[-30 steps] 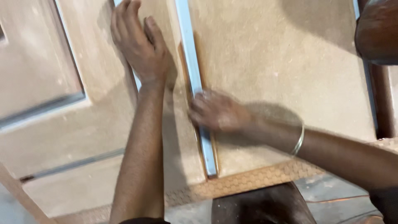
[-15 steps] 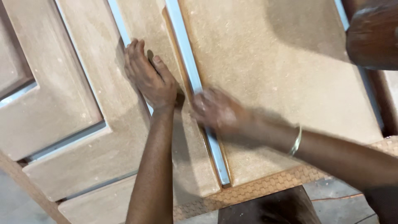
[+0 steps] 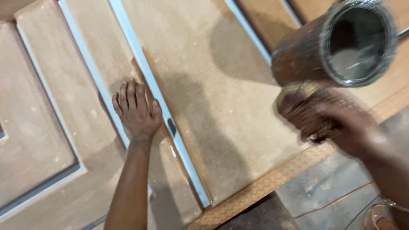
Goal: The person applies a liquid finish to a wooden door using a cloth. They repeatedly dip the cloth into a container and wipe the door's surface and grooves, systematically covering the panels and edges.
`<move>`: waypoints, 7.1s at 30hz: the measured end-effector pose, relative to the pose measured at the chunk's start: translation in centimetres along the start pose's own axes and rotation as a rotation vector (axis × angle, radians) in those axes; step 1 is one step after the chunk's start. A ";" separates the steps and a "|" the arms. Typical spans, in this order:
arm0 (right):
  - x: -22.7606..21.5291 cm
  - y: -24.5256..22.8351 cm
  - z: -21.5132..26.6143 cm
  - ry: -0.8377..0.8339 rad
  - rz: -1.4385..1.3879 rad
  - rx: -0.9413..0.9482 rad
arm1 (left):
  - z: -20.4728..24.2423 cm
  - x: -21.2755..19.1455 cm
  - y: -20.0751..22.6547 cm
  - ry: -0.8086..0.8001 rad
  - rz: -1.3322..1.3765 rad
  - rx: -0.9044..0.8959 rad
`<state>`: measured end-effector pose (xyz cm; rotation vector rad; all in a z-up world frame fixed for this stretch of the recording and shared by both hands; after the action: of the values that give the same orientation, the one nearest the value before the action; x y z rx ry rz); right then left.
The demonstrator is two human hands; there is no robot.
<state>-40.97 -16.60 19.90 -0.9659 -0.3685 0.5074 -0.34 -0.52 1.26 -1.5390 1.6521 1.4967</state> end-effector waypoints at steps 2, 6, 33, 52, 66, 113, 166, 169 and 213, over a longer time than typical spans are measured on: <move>-3.9 -4.0 0.3 0.281 0.455 -0.103 | -0.3 -0.3 0.3 -0.042 0.008 0.061; -7.9 -7.1 -2.5 0.450 1.543 -0.292 | -0.6 -0.4 0.5 -0.066 0.007 0.064; -17.7 2.0 4.5 0.131 -0.180 -0.108 | -0.3 1.8 -1.2 0.068 -0.079 -0.270; 28.6 -2.8 -27.5 -0.524 2.432 -1.135 | -1.0 0.0 -1.0 0.049 0.082 -0.462; 26.3 6.6 -17.2 -1.263 2.390 -1.294 | -0.5 0.6 -1.5 0.225 0.156 -0.498; 28.2 -7.6 -47.4 -0.075 2.109 -1.304 | -10.0 0.9 -4.3 0.118 -0.007 -0.544; 27.6 -9.8 -50.2 -0.031 1.131 -1.111 | -10.0 1.2 -3.7 0.199 0.046 -0.530; 27.6 -10.4 -53.8 -0.187 0.957 -0.798 | -9.7 1.6 -3.9 0.191 0.030 -0.538; 25.9 -8.6 -45.3 -0.107 1.944 -1.210 | -9.6 0.6 -4.0 0.253 0.058 -0.522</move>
<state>5.67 -36.97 5.46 -2.3509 0.4268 2.2408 6.39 -8.46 2.22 -2.0362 1.5162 1.9407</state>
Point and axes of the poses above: each hand's wrist, its own z-axis away from the middle knuckle, its own x-axis out of the palm, y = z × x, the point moved 1 cm from there along -z, towards the middle knuckle, and after that the axes turned 8 degrees about z, right-handed, at the moved point
